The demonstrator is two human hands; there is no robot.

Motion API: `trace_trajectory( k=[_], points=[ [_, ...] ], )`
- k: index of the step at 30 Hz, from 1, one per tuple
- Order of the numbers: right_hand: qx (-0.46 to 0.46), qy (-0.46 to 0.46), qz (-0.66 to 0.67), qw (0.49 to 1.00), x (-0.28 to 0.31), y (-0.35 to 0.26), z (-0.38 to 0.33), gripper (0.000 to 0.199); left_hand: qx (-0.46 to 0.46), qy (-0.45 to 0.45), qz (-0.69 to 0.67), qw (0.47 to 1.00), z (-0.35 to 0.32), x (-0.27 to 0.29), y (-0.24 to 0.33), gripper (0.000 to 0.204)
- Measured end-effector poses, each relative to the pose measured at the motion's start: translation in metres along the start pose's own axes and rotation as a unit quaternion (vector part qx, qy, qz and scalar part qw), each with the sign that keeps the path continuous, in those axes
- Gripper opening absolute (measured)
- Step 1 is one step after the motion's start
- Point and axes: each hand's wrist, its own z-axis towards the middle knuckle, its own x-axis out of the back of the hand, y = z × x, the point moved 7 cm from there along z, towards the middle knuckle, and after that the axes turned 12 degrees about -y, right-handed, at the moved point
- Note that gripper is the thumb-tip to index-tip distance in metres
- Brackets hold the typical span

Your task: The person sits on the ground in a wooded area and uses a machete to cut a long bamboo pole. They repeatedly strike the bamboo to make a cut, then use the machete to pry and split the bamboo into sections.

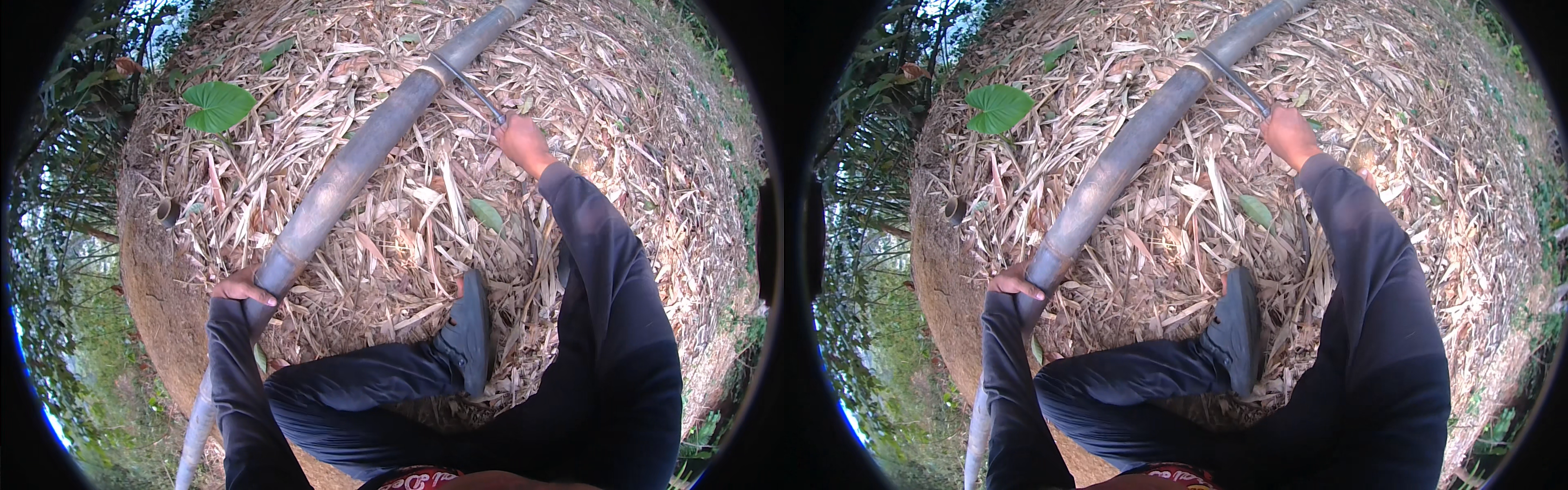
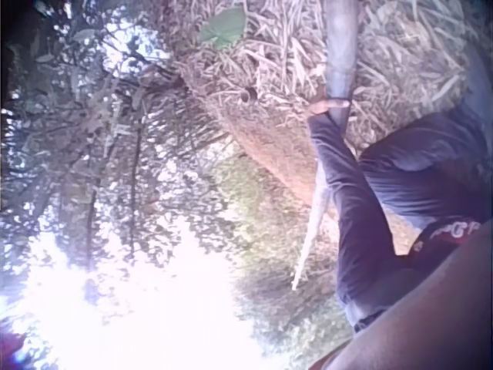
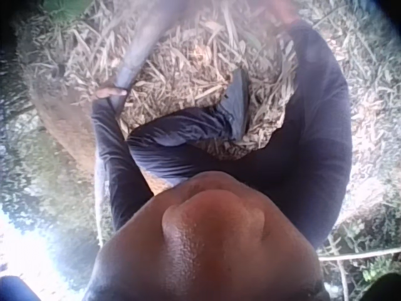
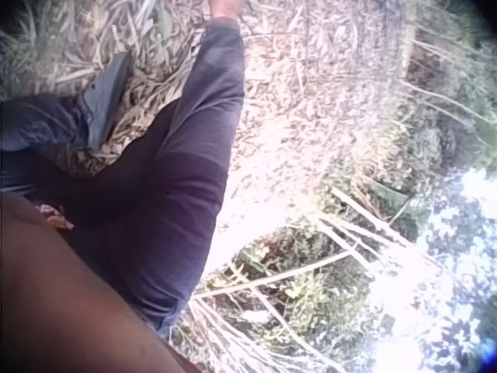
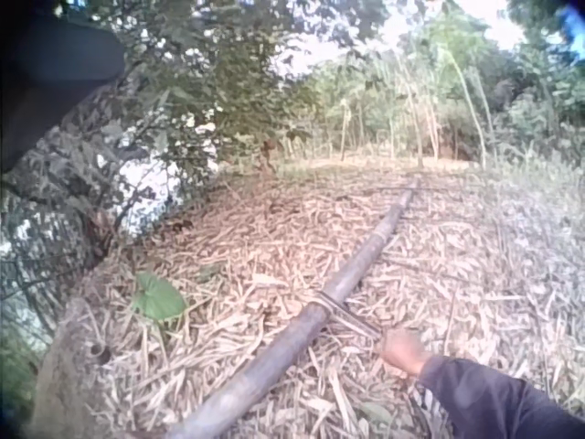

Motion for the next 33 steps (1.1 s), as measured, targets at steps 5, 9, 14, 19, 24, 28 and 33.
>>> trace_trajectory(
  k=[5, 9, 14, 19, 24, 28, 33],
  points=[
    [-0.014, -0.023, -0.030, 0.999, -0.005, 0.006, -0.006, 0.034, 0.048, -0.009, -0.005, 0.999, -0.007, -0.006, 0.012, 0.096],
    [-0.044, 0.004, 0.005, 0.999, 0.013, 0.025, 0.003, 0.032, -0.009, 0.026, 0.033, 0.999, -0.007, -0.014, 0.023, 0.089],
    [-0.018, -0.051, 0.033, 0.998, -0.018, 0.029, -0.027, 0.031, -0.001, 0.136, 0.150, 0.979, -0.015, -0.038, 0.049, 0.096],
    [-0.011, -0.053, 0.063, 0.997, -0.022, 0.023, -0.045, 0.031, 0.084, 0.268, 0.323, 0.904, -0.027, -0.070, 0.048, 0.100],
    [0.005, -0.087, 0.108, 0.990, -0.032, 0.012, -0.061, 0.036, 0.080, 0.429, 0.488, 0.756, -0.019, -0.136, 0.063, 0.093],
    [0.066, -0.144, 0.069, 0.985, -0.036, -0.014, -0.081, 0.037, 0.069, 0.474, 0.511, 0.714, -0.020, -0.151, 0.065, 0.091],
    [0.186, -0.172, -0.019, 0.967, -0.033, -0.054, -0.117, 0.036, 0.066, 0.484, 0.522, 0.699, -0.021, -0.157, 0.068, 0.088]
  ],
)
